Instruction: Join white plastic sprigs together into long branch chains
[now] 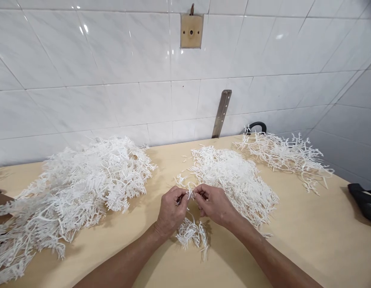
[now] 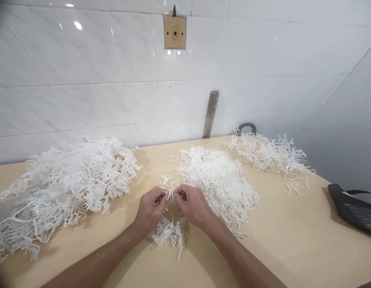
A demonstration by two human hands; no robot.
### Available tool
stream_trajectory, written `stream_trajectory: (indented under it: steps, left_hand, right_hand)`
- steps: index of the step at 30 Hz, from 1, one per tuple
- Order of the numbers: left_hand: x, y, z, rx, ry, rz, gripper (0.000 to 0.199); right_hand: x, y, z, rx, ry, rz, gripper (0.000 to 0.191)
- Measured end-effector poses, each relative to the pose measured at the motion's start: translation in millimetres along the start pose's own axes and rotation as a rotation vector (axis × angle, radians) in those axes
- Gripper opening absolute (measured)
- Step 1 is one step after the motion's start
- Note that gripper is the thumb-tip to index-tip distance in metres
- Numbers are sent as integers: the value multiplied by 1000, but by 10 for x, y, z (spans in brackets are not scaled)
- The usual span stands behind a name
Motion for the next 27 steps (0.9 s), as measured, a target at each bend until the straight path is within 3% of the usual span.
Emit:
stream_trajectory:
  steps: [4, 10, 13, 17, 20, 23, 27]
  left_hand:
    - [-2, -9, -4, 36, 34, -20, 19]
    - [-12, -5, -4, -9, 73, -8, 19]
    - [-7, -10, -1, -42, 87, -17, 18]
    - [2, -42, -39, -51, 155, -43, 18]
    - [-1, -49, -71, -46, 210, -42, 19]
    - [2, -21, -31, -57, 163, -19, 22]
    - [11, 27, 74, -120, 25, 21, 19]
  right_hand:
    - [-3, 35, -4, -70, 52, -26, 9]
    - [28, 95, -101, 66, 285, 19, 6]
    - [44, 77, -42, 7, 183, -56, 9]
    - [48, -70, 156, -289, -205, -345, 13]
    - [109, -216, 66, -299, -96, -360, 14]
    - [183, -440, -49, -189, 58, -409, 17]
    - [235, -714, -62, -218, 23, -563, 22]
Point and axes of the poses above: each hand's wrist, its own x-axis towards the middle knuckle, its own y-axis out of the palm, z = x × y, the point moved 5 cm from there along x, towards the middle knuckle, and after that the axes turned 14 degrees about -z, right-handed, at the moved point
